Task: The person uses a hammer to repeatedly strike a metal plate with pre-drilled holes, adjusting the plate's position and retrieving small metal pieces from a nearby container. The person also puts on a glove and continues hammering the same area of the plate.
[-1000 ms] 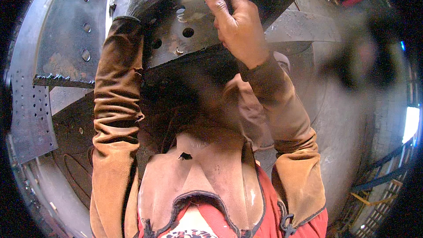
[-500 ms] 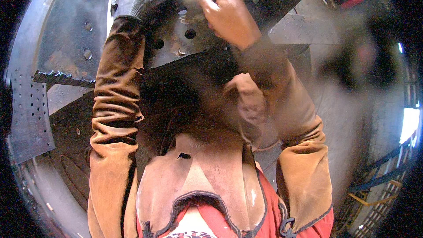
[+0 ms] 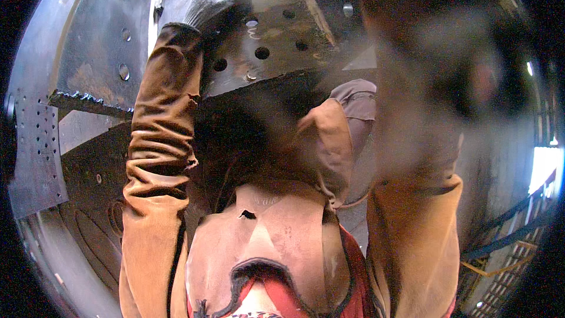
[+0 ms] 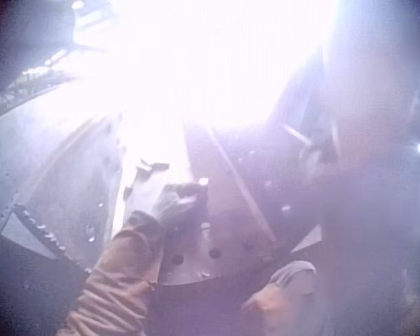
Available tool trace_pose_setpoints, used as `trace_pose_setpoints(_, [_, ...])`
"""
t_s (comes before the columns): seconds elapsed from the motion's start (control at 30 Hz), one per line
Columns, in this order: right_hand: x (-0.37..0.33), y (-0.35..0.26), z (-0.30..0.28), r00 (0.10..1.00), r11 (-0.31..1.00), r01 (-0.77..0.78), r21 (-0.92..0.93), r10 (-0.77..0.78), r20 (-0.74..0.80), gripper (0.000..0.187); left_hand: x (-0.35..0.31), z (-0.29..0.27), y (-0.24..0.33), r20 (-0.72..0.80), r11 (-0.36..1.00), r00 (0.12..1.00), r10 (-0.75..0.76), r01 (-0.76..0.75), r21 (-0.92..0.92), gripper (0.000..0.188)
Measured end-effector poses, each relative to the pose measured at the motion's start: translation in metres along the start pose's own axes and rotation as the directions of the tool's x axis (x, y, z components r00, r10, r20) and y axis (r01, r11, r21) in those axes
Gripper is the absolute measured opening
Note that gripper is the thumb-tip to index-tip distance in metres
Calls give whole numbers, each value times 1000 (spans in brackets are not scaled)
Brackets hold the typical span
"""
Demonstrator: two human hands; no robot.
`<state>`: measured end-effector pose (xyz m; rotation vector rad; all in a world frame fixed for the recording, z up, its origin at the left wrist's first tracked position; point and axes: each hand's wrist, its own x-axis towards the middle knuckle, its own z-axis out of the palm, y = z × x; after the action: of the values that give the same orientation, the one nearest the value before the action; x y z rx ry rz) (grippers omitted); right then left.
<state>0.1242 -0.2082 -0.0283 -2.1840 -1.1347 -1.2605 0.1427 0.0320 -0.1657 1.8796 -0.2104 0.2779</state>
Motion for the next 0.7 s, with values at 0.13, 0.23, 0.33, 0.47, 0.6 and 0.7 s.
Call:
trace_pose_setpoints(0.13, [-36, 25, 68, 823, 792, -555, 254, 480, 303, 24, 9, 0, -35, -76, 998, 996, 34, -38, -49, 36])
trace_pose_setpoints(0.23, [-77, 41, 93, 387, 402, -900, 171, 551, 740, 22, 6, -7, -7, -55, 957, 991, -125, 135, 257, 33])
trace_pose_setpoints(0.33, [-92, 17, 53, 386, 330, -915, 231, 556, 736, 25, 20, -6, -63, -148, 952, 976, 161, -114, 285, 36])
trace_pose_setpoints(0.47, [-91, -13, 22, 483, 123, -856, 502, 536, 693, 28, 20, -9, -49, -194, 989, 973, 122, -103, 102, 36])
trace_pose_setpoints(0.6, [-99, -22, 25, 586, 23, -742, 671, 510, 630, 27, 11, -6, -41, -138, 971, 970, 199, -177, 160, 33])
trace_pose_setpoints(0.7, [-105, -28, 29, 522, -13, -771, 637, 561, 643, 26, 11, -5, -38, -124, 991, 985, 123, -117, 57, 31])
